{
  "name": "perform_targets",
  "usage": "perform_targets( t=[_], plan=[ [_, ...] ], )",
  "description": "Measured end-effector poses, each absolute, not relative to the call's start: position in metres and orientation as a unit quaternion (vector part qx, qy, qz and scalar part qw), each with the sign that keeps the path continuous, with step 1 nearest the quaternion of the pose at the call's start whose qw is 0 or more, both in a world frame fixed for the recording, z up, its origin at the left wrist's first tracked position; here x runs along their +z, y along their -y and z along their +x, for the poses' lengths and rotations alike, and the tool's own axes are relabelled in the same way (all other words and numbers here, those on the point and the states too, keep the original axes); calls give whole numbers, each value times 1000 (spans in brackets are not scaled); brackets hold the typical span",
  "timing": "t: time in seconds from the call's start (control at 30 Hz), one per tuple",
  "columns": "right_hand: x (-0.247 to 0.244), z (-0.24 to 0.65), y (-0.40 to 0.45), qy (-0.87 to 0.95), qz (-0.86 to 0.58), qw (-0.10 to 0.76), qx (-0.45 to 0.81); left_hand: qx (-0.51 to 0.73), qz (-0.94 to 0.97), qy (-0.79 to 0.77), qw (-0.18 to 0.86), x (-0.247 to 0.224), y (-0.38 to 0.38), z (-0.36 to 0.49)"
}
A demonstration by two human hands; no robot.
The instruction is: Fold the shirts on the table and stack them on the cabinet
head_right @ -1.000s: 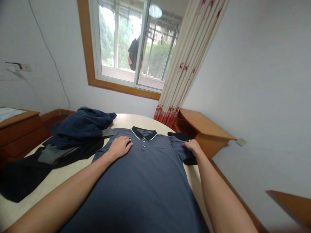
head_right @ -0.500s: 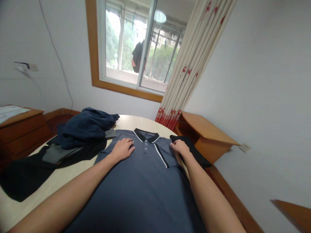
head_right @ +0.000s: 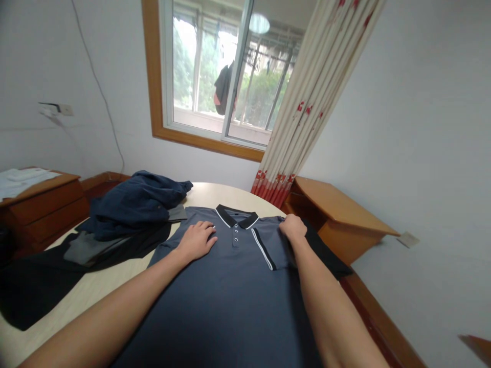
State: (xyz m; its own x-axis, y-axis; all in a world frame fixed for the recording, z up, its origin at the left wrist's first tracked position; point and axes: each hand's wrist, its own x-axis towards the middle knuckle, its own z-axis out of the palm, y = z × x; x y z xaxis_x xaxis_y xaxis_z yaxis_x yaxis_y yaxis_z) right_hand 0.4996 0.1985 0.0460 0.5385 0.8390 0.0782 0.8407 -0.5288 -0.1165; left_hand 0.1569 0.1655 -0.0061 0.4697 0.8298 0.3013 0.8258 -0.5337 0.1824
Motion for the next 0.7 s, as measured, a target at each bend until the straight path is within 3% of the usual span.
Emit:
perform_targets(
  t=[0.4,0.7],
  plan=[
    [15,468,-159,592,-778,68,-199,219,818,-531,-22,-6,-168,157],
    [-17,435,-140,640,-768,4,26,58,792,-606,48,-15,-199,132]
  ],
)
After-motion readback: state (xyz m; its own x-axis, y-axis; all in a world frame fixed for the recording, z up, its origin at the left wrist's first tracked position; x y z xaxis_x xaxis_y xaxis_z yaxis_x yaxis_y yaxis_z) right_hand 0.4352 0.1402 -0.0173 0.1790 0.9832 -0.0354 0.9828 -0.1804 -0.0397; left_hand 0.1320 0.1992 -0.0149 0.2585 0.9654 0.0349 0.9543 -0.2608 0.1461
